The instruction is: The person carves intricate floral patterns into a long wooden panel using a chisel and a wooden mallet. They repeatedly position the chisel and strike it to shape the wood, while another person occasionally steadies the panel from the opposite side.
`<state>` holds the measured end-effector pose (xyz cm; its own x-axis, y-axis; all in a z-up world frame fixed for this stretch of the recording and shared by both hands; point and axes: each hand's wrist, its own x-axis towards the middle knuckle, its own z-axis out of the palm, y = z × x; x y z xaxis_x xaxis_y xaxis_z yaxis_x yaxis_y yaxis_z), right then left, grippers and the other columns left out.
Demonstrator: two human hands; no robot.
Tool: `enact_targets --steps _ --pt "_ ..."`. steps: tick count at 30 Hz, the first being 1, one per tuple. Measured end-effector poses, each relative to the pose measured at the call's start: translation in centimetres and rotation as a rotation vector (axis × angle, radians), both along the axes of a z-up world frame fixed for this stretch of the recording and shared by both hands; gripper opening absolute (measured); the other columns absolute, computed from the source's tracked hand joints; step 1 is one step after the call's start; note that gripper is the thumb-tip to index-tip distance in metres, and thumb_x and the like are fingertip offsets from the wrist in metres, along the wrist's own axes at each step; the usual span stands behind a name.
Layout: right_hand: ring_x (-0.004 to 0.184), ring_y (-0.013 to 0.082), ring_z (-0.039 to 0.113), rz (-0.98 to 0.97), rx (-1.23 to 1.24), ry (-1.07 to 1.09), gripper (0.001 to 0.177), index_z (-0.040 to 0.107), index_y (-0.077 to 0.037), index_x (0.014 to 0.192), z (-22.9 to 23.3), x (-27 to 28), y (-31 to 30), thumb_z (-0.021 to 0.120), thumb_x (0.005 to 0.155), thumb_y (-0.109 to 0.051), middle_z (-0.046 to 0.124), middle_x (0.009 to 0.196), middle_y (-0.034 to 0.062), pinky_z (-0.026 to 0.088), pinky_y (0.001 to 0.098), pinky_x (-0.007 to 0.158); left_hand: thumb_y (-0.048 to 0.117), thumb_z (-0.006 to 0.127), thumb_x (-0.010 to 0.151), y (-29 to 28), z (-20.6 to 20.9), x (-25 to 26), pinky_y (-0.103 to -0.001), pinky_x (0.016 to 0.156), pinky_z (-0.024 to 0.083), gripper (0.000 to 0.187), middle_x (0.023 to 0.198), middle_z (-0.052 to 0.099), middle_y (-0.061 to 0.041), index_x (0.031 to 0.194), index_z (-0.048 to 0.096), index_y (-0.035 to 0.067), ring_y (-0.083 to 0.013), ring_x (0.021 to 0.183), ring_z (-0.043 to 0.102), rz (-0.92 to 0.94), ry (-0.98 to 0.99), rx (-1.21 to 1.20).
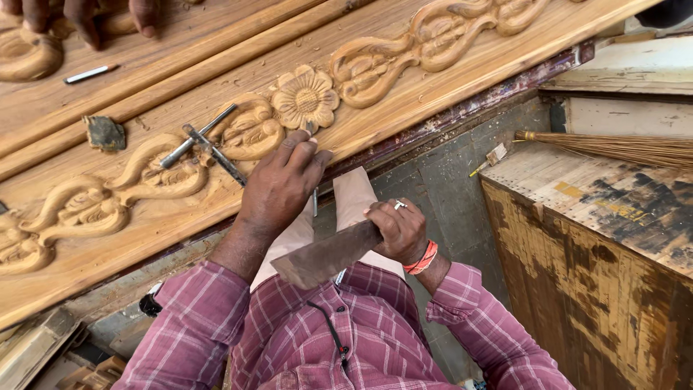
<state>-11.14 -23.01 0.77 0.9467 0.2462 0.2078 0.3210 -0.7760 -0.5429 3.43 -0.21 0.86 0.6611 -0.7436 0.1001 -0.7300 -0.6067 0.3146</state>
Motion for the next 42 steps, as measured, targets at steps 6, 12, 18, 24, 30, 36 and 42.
enact_targets --steps 6,12,18,24,30,36,42 --pt "0.075 0.0274 0.071 -0.063 0.009 0.049 0.053 0.053 -0.005 0.117 1.4 0.4 0.6 0.082 0.085 -0.036 0.067 0.088 0.0100 0.056 0.0419 0.069 0.014 0.068 0.091 -0.3 1.2 1.2 -0.033 0.095 0.058 0.034 0.117 0.059 -0.006 0.124 0.071 0.011 -0.0228 0.125 0.058 0.007 0.109 -0.009" --pt "0.080 0.0271 0.073 -0.089 -0.019 0.073 0.053 0.052 -0.006 0.122 1.5 -0.1 0.2 0.081 0.086 -0.028 0.071 0.095 0.0129 0.059 0.0422 0.071 0.014 0.068 0.088 -1.1 2.0 1.8 -0.031 0.091 0.058 0.036 0.114 0.059 -0.006 0.124 0.071 0.012 -0.0223 0.121 0.058 0.003 0.126 0.017" --pt "0.081 0.0269 0.073 -0.031 0.019 0.101 0.057 0.051 -0.004 0.127 2.0 -0.2 -0.2 0.083 0.088 -0.031 0.071 0.099 0.0141 0.058 0.0428 0.072 0.014 0.068 0.090 -1.4 2.4 2.1 -0.032 0.088 0.058 0.034 0.115 0.059 -0.007 0.123 0.070 0.010 -0.0215 0.119 0.059 0.023 0.227 0.010" --pt "0.079 0.0281 0.071 -0.020 0.076 0.122 0.066 0.053 -0.001 0.124 3.7 1.5 -0.2 0.082 0.084 -0.045 0.068 0.094 0.0134 0.055 0.0442 0.071 0.011 0.068 0.091 -1.6 2.8 2.6 -0.033 0.085 0.059 0.033 0.113 0.059 -0.007 0.124 0.070 0.009 -0.0226 0.116 0.062 0.031 0.228 0.015" --pt "0.080 0.0283 0.071 -0.045 0.047 0.175 0.063 0.057 -0.002 0.122 4.0 2.9 -0.2 0.082 0.085 -0.046 0.070 0.097 0.0130 0.055 0.0431 0.073 0.010 0.067 0.084 -1.9 3.3 3.3 -0.035 0.085 0.059 0.040 0.115 0.058 -0.007 0.124 0.069 0.008 -0.0248 0.115 0.062 0.042 0.270 -0.034" --pt "0.081 0.0319 0.070 -0.021 0.038 0.149 0.055 0.058 -0.003 0.119 3.6 2.8 -0.5 0.080 0.082 -0.036 0.069 0.096 0.0140 0.056 0.0450 0.076 0.011 0.066 0.085 -2.2 3.0 3.2 -0.035 0.086 0.058 0.039 0.114 0.059 -0.008 0.124 0.069 0.008 -0.0248 0.118 0.061 0.029 0.239 -0.001" --pt "0.081 0.0274 0.072 -0.023 0.087 0.138 0.048 0.057 -0.003 0.120 3.5 2.5 -0.2 0.082 0.091 -0.031 0.071 0.098 0.0110 0.055 0.0423 0.074 0.010 0.067 0.087 -2.0 3.0 2.9 -0.035 0.088 0.059 0.038 0.114 0.058 -0.007 0.125 0.068 0.009 -0.0238 0.120 0.060 0.028 0.230 0.012"
